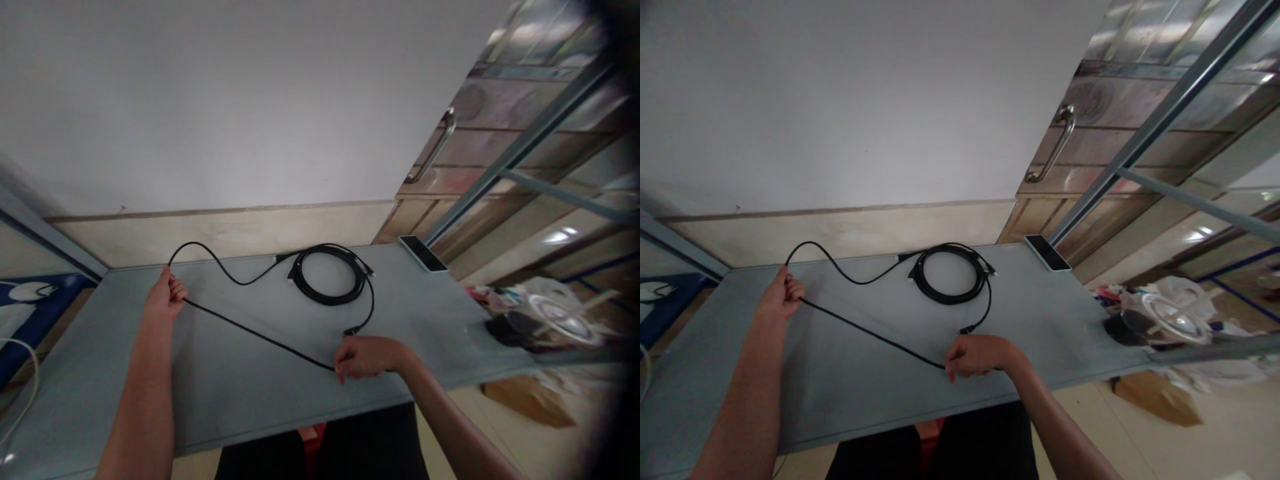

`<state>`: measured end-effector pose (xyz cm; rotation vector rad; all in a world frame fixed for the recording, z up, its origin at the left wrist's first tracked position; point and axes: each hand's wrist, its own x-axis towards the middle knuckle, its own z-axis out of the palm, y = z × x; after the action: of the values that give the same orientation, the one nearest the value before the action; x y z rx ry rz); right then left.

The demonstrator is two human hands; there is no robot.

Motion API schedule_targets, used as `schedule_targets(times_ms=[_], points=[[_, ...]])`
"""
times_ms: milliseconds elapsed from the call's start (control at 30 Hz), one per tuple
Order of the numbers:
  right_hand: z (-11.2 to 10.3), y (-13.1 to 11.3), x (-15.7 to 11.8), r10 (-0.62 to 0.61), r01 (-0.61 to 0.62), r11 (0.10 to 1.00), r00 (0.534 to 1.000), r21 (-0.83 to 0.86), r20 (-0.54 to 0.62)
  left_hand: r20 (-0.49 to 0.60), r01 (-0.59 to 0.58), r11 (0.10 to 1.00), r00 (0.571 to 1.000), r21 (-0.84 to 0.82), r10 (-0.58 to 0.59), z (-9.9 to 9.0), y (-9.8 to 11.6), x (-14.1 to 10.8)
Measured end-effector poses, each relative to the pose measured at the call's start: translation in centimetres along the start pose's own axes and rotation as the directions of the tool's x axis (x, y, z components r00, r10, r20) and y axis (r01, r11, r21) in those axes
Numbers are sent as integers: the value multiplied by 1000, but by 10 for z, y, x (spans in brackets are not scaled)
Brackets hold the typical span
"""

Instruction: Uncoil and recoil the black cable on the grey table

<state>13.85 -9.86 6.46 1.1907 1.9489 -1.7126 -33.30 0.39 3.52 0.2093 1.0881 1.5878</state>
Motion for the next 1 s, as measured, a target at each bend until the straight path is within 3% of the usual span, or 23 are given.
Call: schedule_targets(times_ms=[200, 433, 633, 767, 833, 933, 967, 1000], points=[[-12, 37, -45, 68, -38, 988, 978, 151, -200, 0, 41, 998, 999, -51, -41, 4, -3, -8], [-24, 80, -74, 181, -94, 935, 955, 341, -235, 103, 49, 993, 994, -108, -38, 19, -13, -12], [-32, 118, -85, 289, -38, 883, 831, 468, -476, 145, 17, 992, 989, -123, 1, 23, -13, -15], [-47, 103, -77, 168, 114, 916, 762, 385, -626, 167, 24, 998, 986, -59, -13, 25, -14, -18], [-52, 84, -74, 57, 236, 898, 774, 371, -631, 202, 57, 998, 978, -27, -51, 23, -15, -17], [-55, 54, -67, -85, 363, 824, 839, 436, -537, 212, 46, 998, 977, -35, -38, 17, -12, -15], [-55, 46, -62, -107, 403, 792, 831, 458, -546, 204, 42, 998, 978, -43, -32, 15, -10, -14], [-56, 39, -57, -113, 459, 755, 794, 468, -597, 197, 47, 998, 980, -46, -37, 13, -8, -14]])
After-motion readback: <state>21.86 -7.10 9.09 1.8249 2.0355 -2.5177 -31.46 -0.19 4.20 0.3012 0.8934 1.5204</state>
